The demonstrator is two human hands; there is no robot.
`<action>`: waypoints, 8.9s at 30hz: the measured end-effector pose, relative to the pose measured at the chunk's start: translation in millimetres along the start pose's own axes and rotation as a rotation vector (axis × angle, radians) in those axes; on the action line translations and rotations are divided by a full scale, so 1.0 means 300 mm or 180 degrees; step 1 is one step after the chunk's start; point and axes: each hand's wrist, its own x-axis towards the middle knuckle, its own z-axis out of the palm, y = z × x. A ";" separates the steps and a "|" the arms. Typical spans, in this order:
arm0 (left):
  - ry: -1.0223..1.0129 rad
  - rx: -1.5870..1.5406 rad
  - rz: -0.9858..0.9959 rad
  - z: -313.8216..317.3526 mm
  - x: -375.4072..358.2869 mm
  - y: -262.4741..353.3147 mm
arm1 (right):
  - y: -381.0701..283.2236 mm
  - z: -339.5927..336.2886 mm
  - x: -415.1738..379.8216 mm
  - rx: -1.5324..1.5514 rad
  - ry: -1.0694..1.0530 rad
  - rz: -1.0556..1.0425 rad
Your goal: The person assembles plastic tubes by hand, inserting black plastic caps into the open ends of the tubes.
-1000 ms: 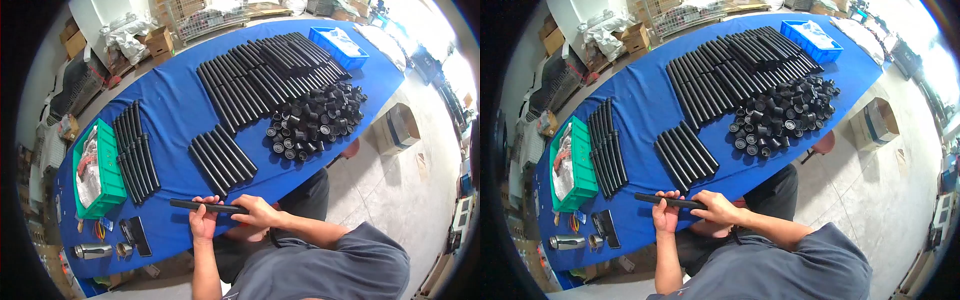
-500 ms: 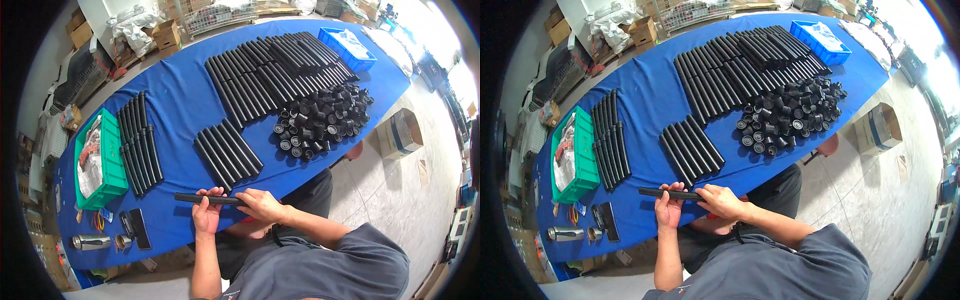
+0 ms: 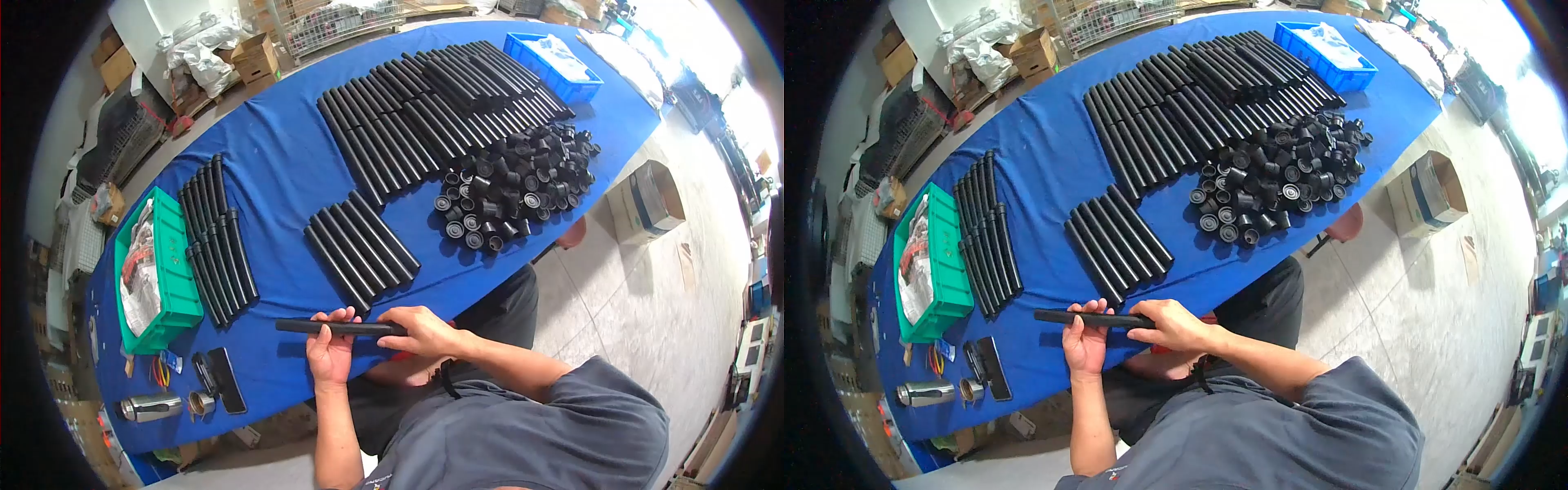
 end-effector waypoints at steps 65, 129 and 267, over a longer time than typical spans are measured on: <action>-0.0799 0.6743 0.1796 0.260 -0.047 0.350 | 0.060 -0.146 0.017 0.1652 -0.0565 0.1237; 0.1979 0.8362 0.0124 -0.224 1.377 0.789 | 0.008 0.299 0.384 0.1025 -0.2482 -0.1713; -0.0430 0.4876 -0.1678 0.250 -0.034 0.159 | 0.118 0.006 0.006 0.1207 0.0095 -0.0394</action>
